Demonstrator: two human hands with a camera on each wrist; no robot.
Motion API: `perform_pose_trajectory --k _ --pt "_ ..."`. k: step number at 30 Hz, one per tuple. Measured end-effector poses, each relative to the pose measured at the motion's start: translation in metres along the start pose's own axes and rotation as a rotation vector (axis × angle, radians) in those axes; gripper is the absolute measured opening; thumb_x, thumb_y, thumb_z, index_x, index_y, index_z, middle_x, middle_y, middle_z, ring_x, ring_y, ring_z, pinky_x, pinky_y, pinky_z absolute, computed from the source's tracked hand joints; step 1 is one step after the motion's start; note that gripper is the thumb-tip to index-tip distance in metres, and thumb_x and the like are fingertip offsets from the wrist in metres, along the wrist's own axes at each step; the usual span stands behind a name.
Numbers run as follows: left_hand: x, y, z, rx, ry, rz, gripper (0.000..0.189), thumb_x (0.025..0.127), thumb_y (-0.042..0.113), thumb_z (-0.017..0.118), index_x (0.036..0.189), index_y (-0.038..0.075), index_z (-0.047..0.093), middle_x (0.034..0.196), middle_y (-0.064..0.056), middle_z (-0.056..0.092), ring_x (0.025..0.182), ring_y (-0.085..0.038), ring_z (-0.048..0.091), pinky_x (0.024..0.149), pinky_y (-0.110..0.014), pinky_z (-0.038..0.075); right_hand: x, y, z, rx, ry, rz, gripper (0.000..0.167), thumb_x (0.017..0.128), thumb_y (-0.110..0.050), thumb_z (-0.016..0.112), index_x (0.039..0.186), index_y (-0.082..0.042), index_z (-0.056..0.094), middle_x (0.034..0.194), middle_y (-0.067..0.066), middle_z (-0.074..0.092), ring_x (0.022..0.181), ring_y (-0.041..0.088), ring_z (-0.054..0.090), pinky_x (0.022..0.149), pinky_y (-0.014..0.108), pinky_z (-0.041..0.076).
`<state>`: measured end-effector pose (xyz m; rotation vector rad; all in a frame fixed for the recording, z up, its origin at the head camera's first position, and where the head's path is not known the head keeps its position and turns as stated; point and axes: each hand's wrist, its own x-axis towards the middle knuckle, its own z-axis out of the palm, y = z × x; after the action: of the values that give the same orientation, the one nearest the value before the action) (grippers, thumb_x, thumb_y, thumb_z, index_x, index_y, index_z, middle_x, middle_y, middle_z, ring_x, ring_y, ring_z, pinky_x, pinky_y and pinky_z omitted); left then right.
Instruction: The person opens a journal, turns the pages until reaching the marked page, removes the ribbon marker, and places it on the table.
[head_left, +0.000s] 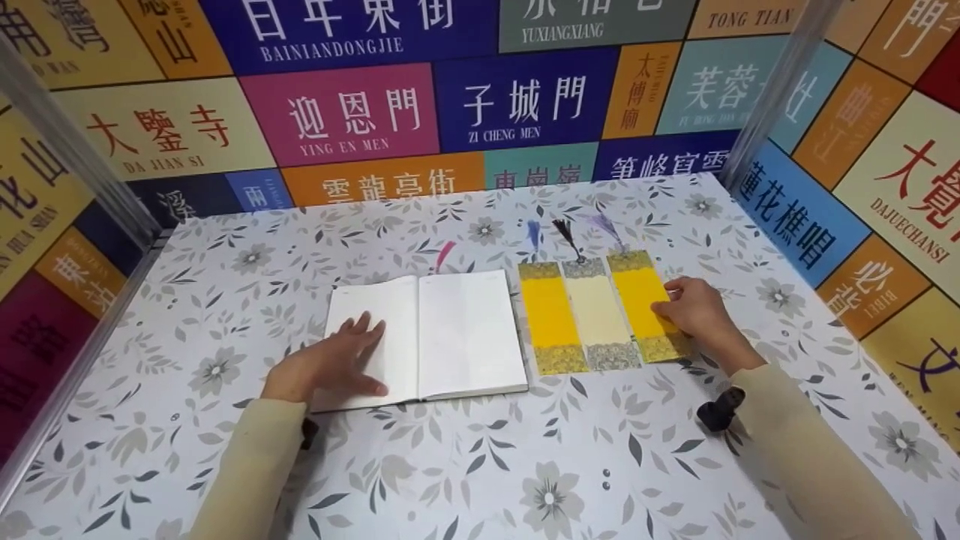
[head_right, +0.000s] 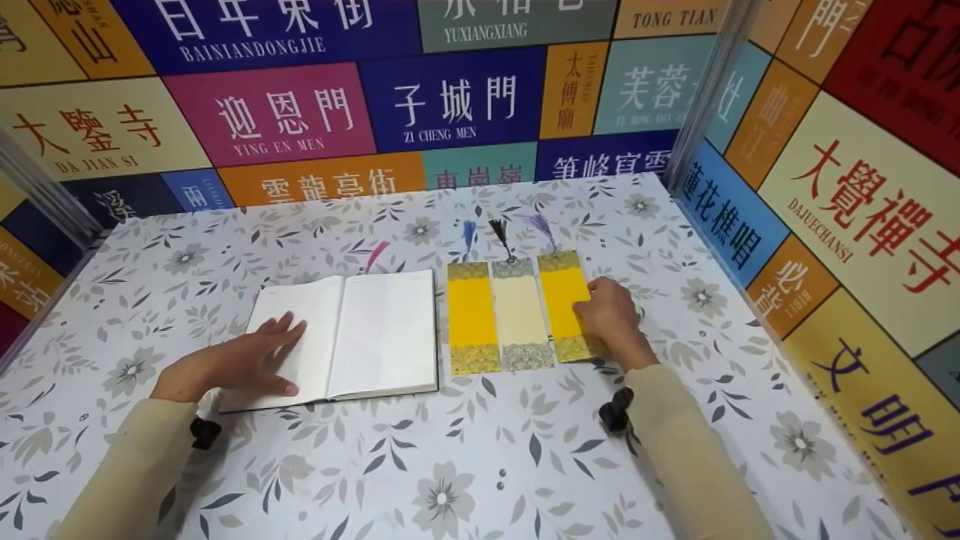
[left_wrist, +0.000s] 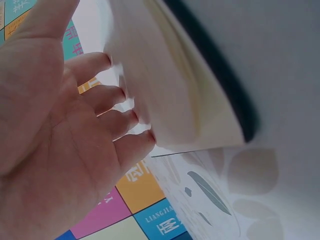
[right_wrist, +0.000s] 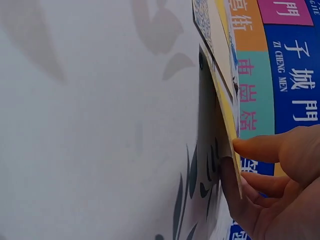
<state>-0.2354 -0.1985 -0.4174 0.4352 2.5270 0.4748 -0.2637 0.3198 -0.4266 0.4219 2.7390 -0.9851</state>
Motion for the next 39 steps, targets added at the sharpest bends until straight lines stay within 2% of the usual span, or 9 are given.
perform_pose_trajectory --k 3,9,17,20,23,26,31,36,39 --pt "0.000 0.000 0.000 -0.002 0.003 0.000 0.106 0.084 0.044 0.077 0.161 0.009 0.013 0.167 -0.021 -0.006 0.154 -0.045 -0.005 0.124 -0.064 0.004 -0.003 -0.001 0.000 -0.085 -0.007 -0.033 0.061 0.098 -0.025 0.062 0.144 0.010 0.042 0.139 0.034 0.050 0.112 0.038 0.057 0.101 0.051 0.052" --pt "-0.001 0.000 0.002 0.008 0.019 0.023 0.105 0.086 0.044 0.076 0.161 0.010 0.013 0.167 -0.021 -0.005 0.155 -0.045 -0.005 0.125 -0.063 0.006 -0.005 -0.003 0.003 -0.196 0.015 -0.022 0.064 0.096 -0.031 0.065 0.141 0.011 0.046 0.137 0.033 0.053 0.103 0.036 0.056 0.097 0.050 0.051" --pt "-0.002 0.000 0.001 0.006 0.023 0.021 0.106 0.085 0.046 0.076 0.161 0.009 0.013 0.167 -0.022 -0.005 0.154 -0.046 -0.005 0.125 -0.064 0.006 -0.006 -0.012 0.006 -0.260 0.069 -0.055 0.063 0.095 -0.030 0.066 0.137 0.012 0.047 0.136 0.034 0.052 0.108 0.042 0.054 0.099 0.057 0.048" --pt "-0.002 0.000 0.001 0.013 0.020 0.020 0.106 0.085 0.046 0.076 0.161 0.009 0.012 0.167 -0.022 -0.005 0.154 -0.046 -0.005 0.125 -0.063 0.005 -0.008 -0.016 0.007 -0.306 0.101 -0.072 0.060 0.094 -0.028 0.067 0.134 0.013 0.048 0.128 0.034 0.054 0.104 0.042 0.055 0.091 0.058 0.050" --pt "-0.001 0.000 0.001 0.017 0.018 0.015 0.105 0.086 0.045 0.075 0.161 0.010 0.011 0.167 -0.021 -0.006 0.155 -0.044 -0.005 0.125 -0.062 0.005 -0.011 -0.021 0.010 -0.358 0.140 -0.095 0.055 0.093 -0.026 0.069 0.126 0.014 0.051 0.114 0.033 0.053 0.094 0.042 0.055 0.080 0.056 0.050" --pt "-0.001 0.000 0.001 0.021 0.018 0.018 0.105 0.086 0.044 0.075 0.161 0.010 0.011 0.167 -0.021 -0.006 0.154 -0.045 -0.005 0.125 -0.062 0.005 -0.014 -0.028 0.014 -0.386 0.166 -0.134 0.050 0.092 -0.023 0.069 0.123 0.013 0.053 0.108 0.030 0.050 0.088 0.041 0.055 0.073 0.055 0.050" --pt "-0.003 -0.001 0.001 0.022 0.019 0.018 0.105 0.086 0.044 0.075 0.161 0.009 0.011 0.167 -0.022 -0.006 0.154 -0.045 -0.005 0.125 -0.062 0.005 -0.025 -0.045 0.022 -0.341 0.158 -0.202 0.055 0.096 -0.026 0.064 0.135 0.010 0.051 0.121 0.032 0.050 0.095 0.042 0.059 0.074 0.055 0.052" --pt "-0.004 -0.002 0.002 0.006 0.026 0.012 0.104 0.086 0.042 0.075 0.161 0.010 0.011 0.167 -0.021 -0.006 0.155 -0.044 -0.005 0.125 -0.061 0.003 -0.043 -0.065 0.033 -0.255 0.140 -0.361 0.053 0.098 -0.026 0.063 0.138 0.006 0.053 0.131 0.032 0.049 0.104 0.044 0.058 0.078 0.054 0.053" --pt "-0.003 -0.002 0.003 0.003 0.024 0.019 0.104 0.087 0.043 0.075 0.161 0.010 0.012 0.167 -0.021 -0.006 0.155 -0.045 -0.005 0.125 -0.062 0.004 -0.056 -0.078 0.039 -0.248 0.146 -0.446 0.052 0.096 -0.027 0.066 0.136 0.005 0.056 0.134 0.030 0.051 0.114 0.047 0.056 0.087 0.058 0.051"
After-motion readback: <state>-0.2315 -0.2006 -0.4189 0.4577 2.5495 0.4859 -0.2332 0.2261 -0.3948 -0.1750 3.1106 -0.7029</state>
